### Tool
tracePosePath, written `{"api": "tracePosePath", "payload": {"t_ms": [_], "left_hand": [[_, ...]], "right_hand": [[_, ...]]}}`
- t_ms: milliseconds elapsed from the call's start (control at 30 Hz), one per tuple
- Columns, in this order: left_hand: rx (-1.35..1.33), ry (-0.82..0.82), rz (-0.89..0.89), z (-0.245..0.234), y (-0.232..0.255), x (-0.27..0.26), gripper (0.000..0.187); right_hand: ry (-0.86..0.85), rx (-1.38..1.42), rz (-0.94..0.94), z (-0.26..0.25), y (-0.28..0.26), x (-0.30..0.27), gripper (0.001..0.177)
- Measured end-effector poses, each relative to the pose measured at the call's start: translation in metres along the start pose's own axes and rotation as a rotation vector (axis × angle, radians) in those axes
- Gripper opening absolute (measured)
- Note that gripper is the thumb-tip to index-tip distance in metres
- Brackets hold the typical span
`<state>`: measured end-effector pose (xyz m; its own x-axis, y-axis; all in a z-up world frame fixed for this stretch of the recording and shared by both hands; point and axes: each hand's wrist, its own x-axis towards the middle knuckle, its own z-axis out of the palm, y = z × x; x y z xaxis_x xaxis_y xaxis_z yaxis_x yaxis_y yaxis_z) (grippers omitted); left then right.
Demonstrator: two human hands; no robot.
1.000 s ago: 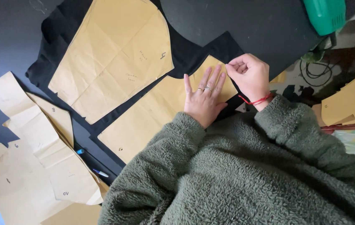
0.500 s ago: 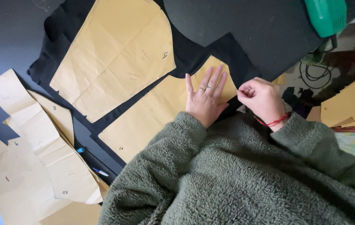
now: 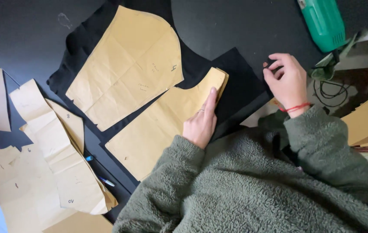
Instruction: The person places paper pattern pieces onto a large sheet of black fabric laid out on a table. They use a green electric fabric cutter to cut the fabric along the edges of the patterns. The person removes the cut fabric pieces and repositions the remaining fabric to cut additional shapes.
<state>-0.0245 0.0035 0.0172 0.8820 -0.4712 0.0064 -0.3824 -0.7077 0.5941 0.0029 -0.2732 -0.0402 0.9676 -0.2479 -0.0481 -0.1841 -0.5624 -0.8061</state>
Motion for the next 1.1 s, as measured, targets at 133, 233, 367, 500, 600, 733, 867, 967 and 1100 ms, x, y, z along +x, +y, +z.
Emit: {"api": "tracePosePath", "payload": {"t_ms": [133,233,367,500,600,733,867,967,1100], "left_hand": [[-0.129,0.034,-0.064,-0.035,0.026,-0.014,0.064],[-0.463,-0.081,-0.176,-0.061,0.066,-0.030,0.058],[-1.330,-0.162,-0.326,-0.066,0.094,-0.054,0.068],[-1.775,0.111,-0.375,-0.084,0.113,-0.034,0.076],[-1.817,0.201,-0.346,-0.074,0.109,0.000,0.074],[-1.708,0.153,-0.355,-0.025,0.108,0.019,0.066],[-1.425,0.003,-0.413,0.042,0.121,0.014,0.051],[-1.266,-0.081,-0.470,0.091,0.116,-0.001,0.040],[-0.939,-0.177,-0.616,0.136,0.108,-0.007,0.025]], "right_hand": [[-0.004,0.016,-0.037,0.001,-0.035,-0.024,0.028],[-0.306,0.216,-0.090,-0.007,-0.059,-0.042,0.065],[-0.695,0.296,-0.418,-0.012,-0.027,-0.094,0.069],[-0.682,0.505,-0.055,-0.014,0.025,-0.190,0.067],[-0.501,0.588,0.261,-0.037,0.048,-0.229,0.076],[-0.233,0.248,0.390,-0.104,0.095,-0.273,0.094],[0.204,0.184,0.520,-0.176,0.179,-0.317,0.049],[0.424,0.422,0.517,-0.202,0.278,-0.334,0.043],[0.675,0.222,0.684,-0.238,0.427,-0.351,0.040]]}}
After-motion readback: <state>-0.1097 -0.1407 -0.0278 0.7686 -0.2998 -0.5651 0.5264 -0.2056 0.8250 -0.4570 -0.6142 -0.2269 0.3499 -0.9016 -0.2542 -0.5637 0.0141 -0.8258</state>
